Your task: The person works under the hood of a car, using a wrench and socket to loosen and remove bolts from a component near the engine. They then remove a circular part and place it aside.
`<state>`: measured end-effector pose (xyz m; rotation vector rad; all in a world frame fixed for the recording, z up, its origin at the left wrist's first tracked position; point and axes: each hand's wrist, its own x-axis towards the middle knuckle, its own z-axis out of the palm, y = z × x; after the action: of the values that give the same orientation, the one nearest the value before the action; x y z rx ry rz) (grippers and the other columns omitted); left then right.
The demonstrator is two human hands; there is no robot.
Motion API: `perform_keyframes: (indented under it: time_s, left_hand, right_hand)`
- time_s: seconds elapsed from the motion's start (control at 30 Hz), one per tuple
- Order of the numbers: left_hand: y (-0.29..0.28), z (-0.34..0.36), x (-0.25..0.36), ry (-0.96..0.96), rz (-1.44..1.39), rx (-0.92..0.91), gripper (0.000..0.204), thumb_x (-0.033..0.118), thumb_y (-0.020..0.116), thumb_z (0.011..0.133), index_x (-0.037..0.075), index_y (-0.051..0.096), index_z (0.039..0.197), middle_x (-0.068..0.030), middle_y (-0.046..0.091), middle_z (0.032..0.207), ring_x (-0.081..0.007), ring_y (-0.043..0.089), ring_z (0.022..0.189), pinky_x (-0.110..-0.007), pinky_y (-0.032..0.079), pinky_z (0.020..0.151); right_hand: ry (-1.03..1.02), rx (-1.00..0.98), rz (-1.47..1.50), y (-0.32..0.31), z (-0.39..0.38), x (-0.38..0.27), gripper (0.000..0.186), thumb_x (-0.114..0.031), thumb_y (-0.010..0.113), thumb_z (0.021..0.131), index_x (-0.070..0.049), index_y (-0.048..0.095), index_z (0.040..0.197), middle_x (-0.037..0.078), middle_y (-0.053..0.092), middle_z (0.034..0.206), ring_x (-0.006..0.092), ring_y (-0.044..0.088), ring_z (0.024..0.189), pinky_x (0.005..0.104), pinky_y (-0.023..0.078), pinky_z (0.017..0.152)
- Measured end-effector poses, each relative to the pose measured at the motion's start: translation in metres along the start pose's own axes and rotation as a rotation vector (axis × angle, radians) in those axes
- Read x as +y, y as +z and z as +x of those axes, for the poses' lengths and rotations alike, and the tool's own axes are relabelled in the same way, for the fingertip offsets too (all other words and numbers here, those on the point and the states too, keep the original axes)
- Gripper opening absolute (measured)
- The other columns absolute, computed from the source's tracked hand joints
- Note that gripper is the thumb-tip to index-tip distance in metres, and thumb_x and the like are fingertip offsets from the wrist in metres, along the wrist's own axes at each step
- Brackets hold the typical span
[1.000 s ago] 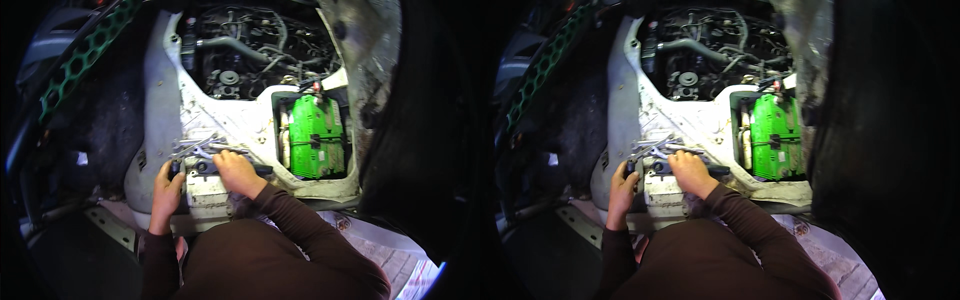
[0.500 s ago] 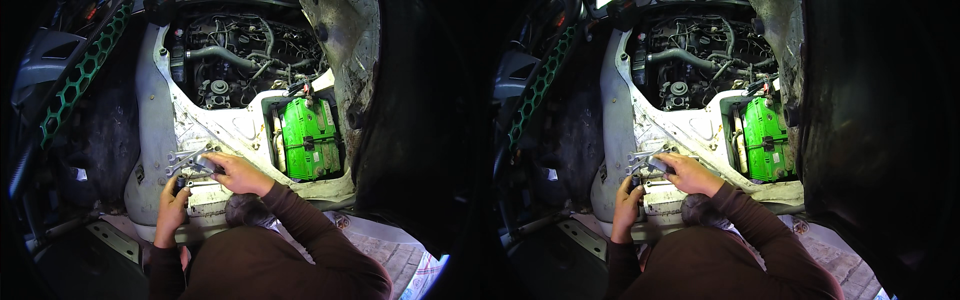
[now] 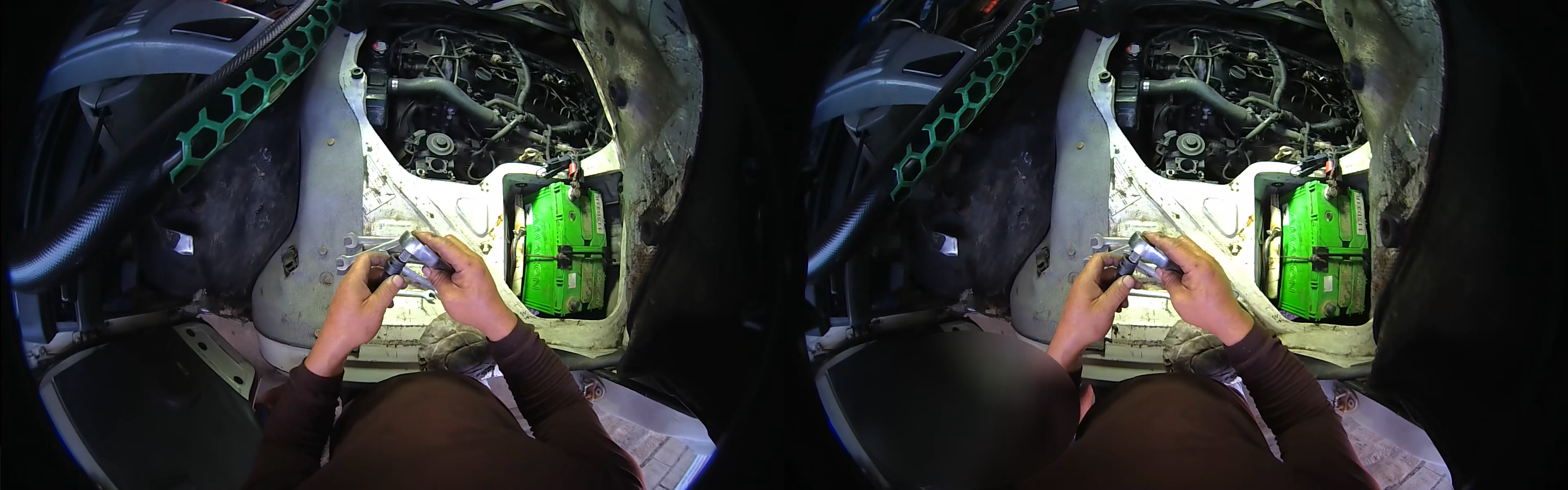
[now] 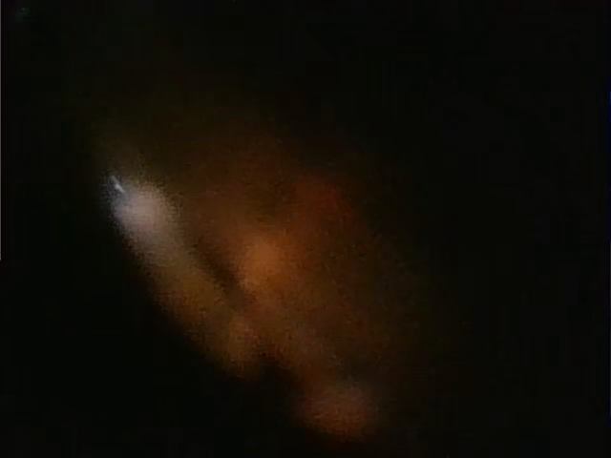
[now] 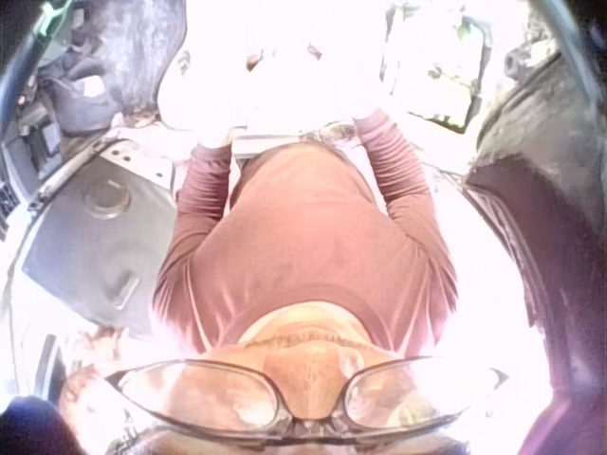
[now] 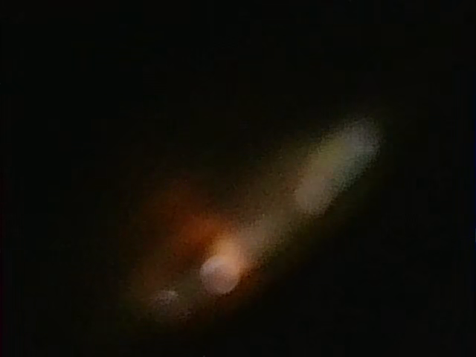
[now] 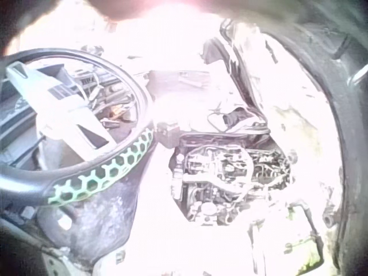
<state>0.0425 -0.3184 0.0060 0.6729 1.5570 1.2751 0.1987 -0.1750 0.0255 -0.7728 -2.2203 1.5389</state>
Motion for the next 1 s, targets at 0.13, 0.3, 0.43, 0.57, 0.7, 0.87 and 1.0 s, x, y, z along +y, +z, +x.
perform_keyframes:
  time_s: [0.13, 0.3, 0.43, 0.57, 0.7, 0.87, 1.0]
  left_hand:
    - [-0.003, -0.003, 0.005, 0.005, 0.026, 0.008, 0.029, 0.015, 0.068, 0.104, -0.004, 0.058, 0.122, -0.0073, 0.07, 0.094, -0.0088, 0.058, 0.073, -0.027, 0.05, 0.065]
    - [-0.004, -0.009, 0.002, -0.047, -0.153, -0.074, 0.028, 0.022, 0.06, 0.109, -0.003, 0.06, 0.123, -0.0066, 0.07, 0.094, -0.007, 0.057, 0.068, -0.024, 0.048, 0.061]
    - [-0.014, -0.005, 0.015, -0.339, -0.569, -0.294, 0.033, 0.032, 0.058, 0.111, 0.001, 0.063, 0.119, -0.003, 0.066, 0.088, -0.0073, 0.054, 0.062, -0.024, 0.045, 0.055]
    - [-0.008, -0.005, 0.02, -0.167, -0.309, -0.307, 0.028, 0.029, 0.057, 0.112, 0.002, 0.062, 0.113, -0.0001, 0.061, 0.083, -0.0061, 0.052, 0.062, -0.023, 0.043, 0.054]
    - [-0.009, 0.003, 0.026, -0.158, -0.165, -0.312, 0.024, 0.025, 0.056, 0.111, 0.001, 0.061, 0.112, -0.0007, 0.061, 0.082, -0.0069, 0.052, 0.064, -0.025, 0.044, 0.057]
    - [0.006, 0.039, 0.023, 0.139, 0.335, -0.192, 0.023, 0.017, 0.065, 0.099, 0.001, 0.061, 0.115, -0.0021, 0.061, 0.082, -0.0117, 0.055, 0.066, -0.031, 0.049, 0.062]
    - [0.025, 0.099, 0.04, 0.184, 0.195, -0.09, 0.02, 0.01, 0.073, 0.09, 0.002, 0.073, 0.109, -0.0072, 0.074, 0.092, -0.0103, 0.066, 0.082, -0.03, 0.054, 0.075]
  right_hand:
    - [-0.023, -0.027, -0.109, -0.001, 0.005, -0.004, 0.057, 0.01, 0.065, 0.088, -0.008, 0.064, 0.142, 0.014, 0.066, 0.108, 0.0284, 0.067, 0.097, 0.0356, 0.054, 0.087]
    - [-0.045, -0.05, -0.15, -0.005, 0.003, -0.006, 0.055, 0.009, 0.068, 0.088, -0.007, 0.065, 0.141, 0.013, 0.064, 0.102, 0.0258, 0.067, 0.092, 0.0337, 0.054, 0.084]
    - [-0.034, -0.084, -0.149, -0.011, 0.0, -0.014, 0.052, 0.007, 0.069, 0.09, -0.006, 0.065, 0.14, 0.013, 0.066, 0.103, 0.0268, 0.067, 0.09, 0.0349, 0.055, 0.082]
    - [-0.084, -0.061, -0.199, -0.008, -0.008, -0.016, 0.05, 0.002, 0.067, 0.09, -0.008, 0.063, 0.139, 0.016, 0.069, 0.112, 0.0353, 0.07, 0.09, 0.041, 0.057, 0.078]
    - [-0.015, -0.06, -0.175, -0.011, -0.008, -0.019, 0.051, 0.007, 0.067, 0.09, -0.004, 0.062, 0.14, 0.016, 0.068, 0.107, 0.0322, 0.07, 0.094, 0.0389, 0.057, 0.084]
    - [-0.011, -0.119, -0.385, -0.031, 0.006, -0.022, 0.065, 0.007, 0.065, 0.088, -0.007, 0.052, 0.151, 0.02, 0.066, 0.111, 0.0365, 0.069, 0.096, 0.042, 0.057, 0.084]
    - [0.034, -0.061, -0.586, -0.056, 0.025, -0.038, 0.078, 0.004, 0.064, 0.085, -0.012, 0.043, 0.157, 0.021, 0.064, 0.117, 0.039, 0.068, 0.103, 0.0475, 0.057, 0.087]
